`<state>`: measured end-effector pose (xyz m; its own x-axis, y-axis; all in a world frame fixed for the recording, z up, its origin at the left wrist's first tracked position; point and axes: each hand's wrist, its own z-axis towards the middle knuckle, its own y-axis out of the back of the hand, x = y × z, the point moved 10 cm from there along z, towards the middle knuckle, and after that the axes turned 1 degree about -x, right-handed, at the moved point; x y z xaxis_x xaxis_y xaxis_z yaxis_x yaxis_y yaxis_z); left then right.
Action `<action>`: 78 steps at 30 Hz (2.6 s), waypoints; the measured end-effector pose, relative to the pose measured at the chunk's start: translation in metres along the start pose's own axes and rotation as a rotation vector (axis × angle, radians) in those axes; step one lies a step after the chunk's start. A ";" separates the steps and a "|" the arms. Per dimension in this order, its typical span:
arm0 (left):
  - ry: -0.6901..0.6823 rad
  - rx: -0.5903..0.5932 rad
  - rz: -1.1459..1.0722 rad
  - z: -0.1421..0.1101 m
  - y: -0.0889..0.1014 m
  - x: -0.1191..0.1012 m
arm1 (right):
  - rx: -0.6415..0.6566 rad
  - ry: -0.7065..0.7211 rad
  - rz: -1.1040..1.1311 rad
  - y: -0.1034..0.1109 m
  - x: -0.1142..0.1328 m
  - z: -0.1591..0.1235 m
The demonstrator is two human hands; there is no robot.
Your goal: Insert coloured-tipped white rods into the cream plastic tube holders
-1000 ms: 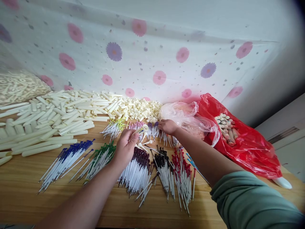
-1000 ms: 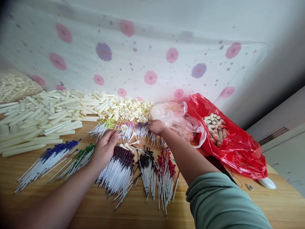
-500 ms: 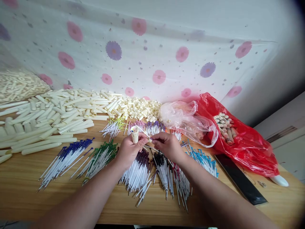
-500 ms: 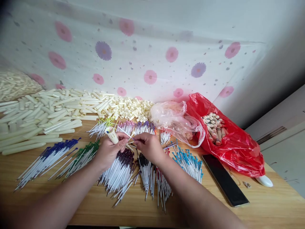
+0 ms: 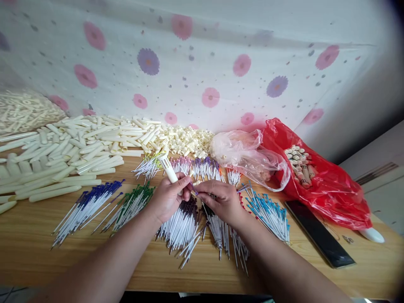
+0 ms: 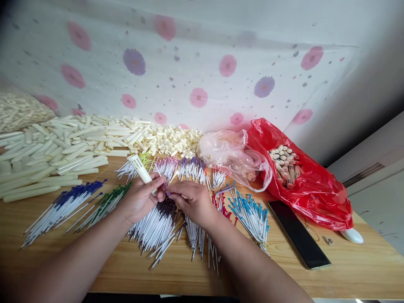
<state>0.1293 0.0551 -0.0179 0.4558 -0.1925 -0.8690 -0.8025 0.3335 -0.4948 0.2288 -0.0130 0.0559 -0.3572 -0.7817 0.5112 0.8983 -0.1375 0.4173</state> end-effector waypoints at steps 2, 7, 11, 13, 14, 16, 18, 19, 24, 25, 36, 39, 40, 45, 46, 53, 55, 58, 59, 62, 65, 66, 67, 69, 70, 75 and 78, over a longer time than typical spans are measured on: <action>0.026 0.032 0.002 -0.001 -0.003 0.005 | 0.013 0.162 -0.114 -0.001 0.017 0.000; -0.071 0.092 0.307 -0.002 -0.008 0.001 | -0.138 0.302 -0.299 0.025 0.053 -0.001; -0.298 0.052 0.714 -0.005 -0.012 -0.022 | -0.428 0.212 -0.228 0.079 0.082 -0.005; -0.352 0.080 0.810 -0.006 -0.018 -0.026 | -0.423 0.211 -0.181 0.088 0.097 -0.006; -0.375 0.099 0.835 -0.007 -0.021 -0.028 | -0.388 0.213 -0.170 0.088 0.103 -0.005; -0.410 0.142 0.865 -0.008 -0.027 -0.028 | -0.290 0.208 -0.175 0.081 0.109 -0.002; -0.430 0.160 0.877 -0.008 -0.029 -0.028 | -0.197 0.196 -0.203 0.069 0.109 0.002; -0.438 0.162 0.881 -0.008 -0.029 -0.027 | -0.169 0.194 -0.216 0.064 0.108 0.003; -0.457 0.160 0.896 -0.008 -0.030 -0.027 | -0.177 0.264 -0.277 0.052 0.110 0.004; -0.457 0.155 0.899 -0.008 -0.030 -0.027 | -0.181 0.274 -0.288 0.050 0.110 0.004; -0.535 0.126 0.916 -0.009 -0.027 -0.031 | -0.227 0.248 -0.302 0.049 0.108 0.003; -0.552 0.134 0.917 -0.009 -0.027 -0.031 | -0.220 0.269 -0.306 0.049 0.110 0.002; -0.558 0.139 0.919 -0.009 -0.027 -0.031 | -0.223 0.269 -0.304 0.049 0.110 0.002; -0.567 0.151 0.936 -0.009 -0.029 -0.030 | -0.248 0.233 -0.293 0.049 0.105 0.001; -0.567 0.150 0.942 -0.009 -0.029 -0.030 | -0.258 0.228 -0.287 0.048 0.103 0.001; -0.607 0.184 1.033 -0.015 -0.033 -0.033 | -0.231 0.092 -0.282 0.032 0.070 0.002; -0.615 0.217 1.053 -0.018 -0.035 -0.033 | -0.244 0.010 -0.283 0.036 0.058 0.003; -0.631 0.241 1.083 -0.021 -0.038 -0.035 | -0.249 -0.085 -0.219 0.044 0.043 0.005; -0.634 0.235 1.096 -0.021 -0.038 -0.035 | -0.241 -0.105 -0.194 0.045 0.039 0.005; -0.662 0.183 1.147 -0.021 -0.035 -0.037 | -0.221 -0.147 -0.164 0.047 0.031 0.006; -0.739 0.117 1.214 -0.022 -0.032 -0.041 | -0.211 -0.166 -0.166 0.047 0.025 0.006; -0.769 0.093 1.234 -0.023 -0.031 -0.042 | -0.210 -0.174 -0.167 0.046 0.023 0.005; -0.797 0.071 1.254 -0.024 -0.031 -0.043 | -0.211 -0.184 -0.167 0.046 0.021 0.005; -0.841 0.031 1.293 -0.026 -0.031 -0.045 | -0.218 -0.202 -0.160 0.046 0.017 0.004; -0.856 0.010 1.313 -0.026 -0.030 -0.047 | -0.222 -0.210 -0.153 0.046 0.015 0.004; -0.912 -0.073 1.383 -0.031 -0.030 -0.053 | -0.239 -0.244 -0.080 0.034 0.012 -0.001; -0.920 -0.096 1.390 -0.031 -0.030 -0.056 | -0.220 -0.279 0.057 0.029 0.006 -0.001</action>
<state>0.1155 0.0269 0.0451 -0.5453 0.7639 -0.3452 -0.7661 -0.2870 0.5751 0.2532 -0.0223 0.0706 -0.3341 -0.6000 0.7269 0.9414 -0.2505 0.2260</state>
